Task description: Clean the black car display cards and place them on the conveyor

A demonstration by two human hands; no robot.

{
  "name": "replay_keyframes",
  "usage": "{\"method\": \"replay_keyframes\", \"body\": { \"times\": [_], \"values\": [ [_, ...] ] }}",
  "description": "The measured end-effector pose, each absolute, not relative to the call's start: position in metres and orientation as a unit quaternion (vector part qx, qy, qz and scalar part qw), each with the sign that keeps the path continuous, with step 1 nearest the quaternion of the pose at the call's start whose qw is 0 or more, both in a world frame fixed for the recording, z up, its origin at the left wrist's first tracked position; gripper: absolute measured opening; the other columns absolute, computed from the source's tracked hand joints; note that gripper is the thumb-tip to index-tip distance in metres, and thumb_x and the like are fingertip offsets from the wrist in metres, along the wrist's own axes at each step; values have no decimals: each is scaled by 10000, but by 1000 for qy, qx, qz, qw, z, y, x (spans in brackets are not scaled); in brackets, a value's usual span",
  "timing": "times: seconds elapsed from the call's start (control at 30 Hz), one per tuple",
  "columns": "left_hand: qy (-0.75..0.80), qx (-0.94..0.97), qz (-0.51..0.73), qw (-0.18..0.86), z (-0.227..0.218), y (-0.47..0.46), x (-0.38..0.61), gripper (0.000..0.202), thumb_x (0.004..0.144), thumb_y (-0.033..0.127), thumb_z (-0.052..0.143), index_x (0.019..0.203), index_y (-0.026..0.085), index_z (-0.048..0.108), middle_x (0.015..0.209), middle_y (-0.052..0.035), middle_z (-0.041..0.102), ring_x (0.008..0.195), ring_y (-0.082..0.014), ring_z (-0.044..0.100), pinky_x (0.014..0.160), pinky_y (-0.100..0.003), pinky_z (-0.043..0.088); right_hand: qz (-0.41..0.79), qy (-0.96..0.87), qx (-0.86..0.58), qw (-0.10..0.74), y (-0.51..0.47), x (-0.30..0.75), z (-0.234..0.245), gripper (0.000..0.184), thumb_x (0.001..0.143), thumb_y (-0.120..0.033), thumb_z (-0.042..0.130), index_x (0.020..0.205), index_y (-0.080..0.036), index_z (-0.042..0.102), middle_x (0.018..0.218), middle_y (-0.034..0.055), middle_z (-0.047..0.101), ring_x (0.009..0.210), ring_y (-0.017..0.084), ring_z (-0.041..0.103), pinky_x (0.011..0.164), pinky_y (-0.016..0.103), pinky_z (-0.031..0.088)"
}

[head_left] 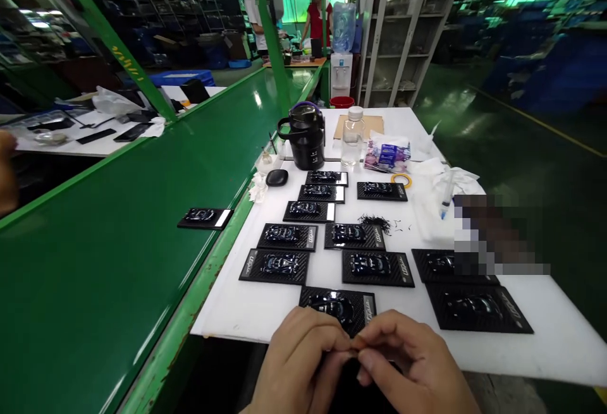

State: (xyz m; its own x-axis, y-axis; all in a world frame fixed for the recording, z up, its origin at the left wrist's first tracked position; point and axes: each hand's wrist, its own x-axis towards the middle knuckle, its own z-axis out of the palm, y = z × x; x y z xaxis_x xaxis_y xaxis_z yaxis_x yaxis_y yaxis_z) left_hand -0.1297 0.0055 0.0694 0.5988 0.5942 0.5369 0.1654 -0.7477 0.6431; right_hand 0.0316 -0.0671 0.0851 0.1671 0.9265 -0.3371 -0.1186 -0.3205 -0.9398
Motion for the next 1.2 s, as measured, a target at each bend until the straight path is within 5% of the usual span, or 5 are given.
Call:
{"method": "replay_keyframes", "body": {
  "times": [0.37, 0.7, 0.87, 1.07, 1.2],
  "values": [
    [238, 874, 337, 258, 67, 3, -126, 147, 923, 80, 475, 932, 213, 538, 853, -14, 614, 760, -133, 583, 708, -242, 495, 396, -515, -615, 446, -66, 41, 79, 85, 754, -218, 574, 705, -201, 642, 610, 7, 640, 567, 152, 585, 536, 228, 471],
    [258, 827, 238, 438, 50, -11, -124, 169, 1009, 274, 295, 882, 231, 398, 764, 3, 472, 592, -115, 461, 506, -218, 415, 292, -635, -565, 438, -75, 42, 66, 136, 689, -99, 518, 631, -198, 592, 588, 1, 627, 536, 128, 557, 537, 218, 414],
    [253, 762, 303, 513, 40, -24, -116, 254, 1031, 398, 326, 870, 227, 424, 728, 20, 467, 564, -96, 450, 485, -187, 412, 512, -459, -602, 405, -79, 42, 70, 66, 692, -163, 551, 641, -198, 575, 564, -29, 530, 521, 110, 481, 488, 204, 358],
    [243, 818, 387, 348, 48, -18, -118, 59, 964, 173, 518, 924, 208, 545, 769, 0, 609, 663, -99, 594, 596, -172, 500, 696, -311, -532, 369, -74, 54, 79, 189, 785, -367, 590, 814, -185, 546, 632, -22, 573, 492, 96, 481, 486, 213, 386],
    [307, 833, 424, 177, 45, -5, -120, 147, 911, 50, 556, 934, 180, 618, 1028, -66, 686, 958, -160, 617, 853, -271, 522, 439, -527, -598, 415, -68, 64, 71, 129, 831, -236, 565, 916, -172, 637, 833, 67, 661, 764, 196, 629, 711, 337, 544]
  ]
}}
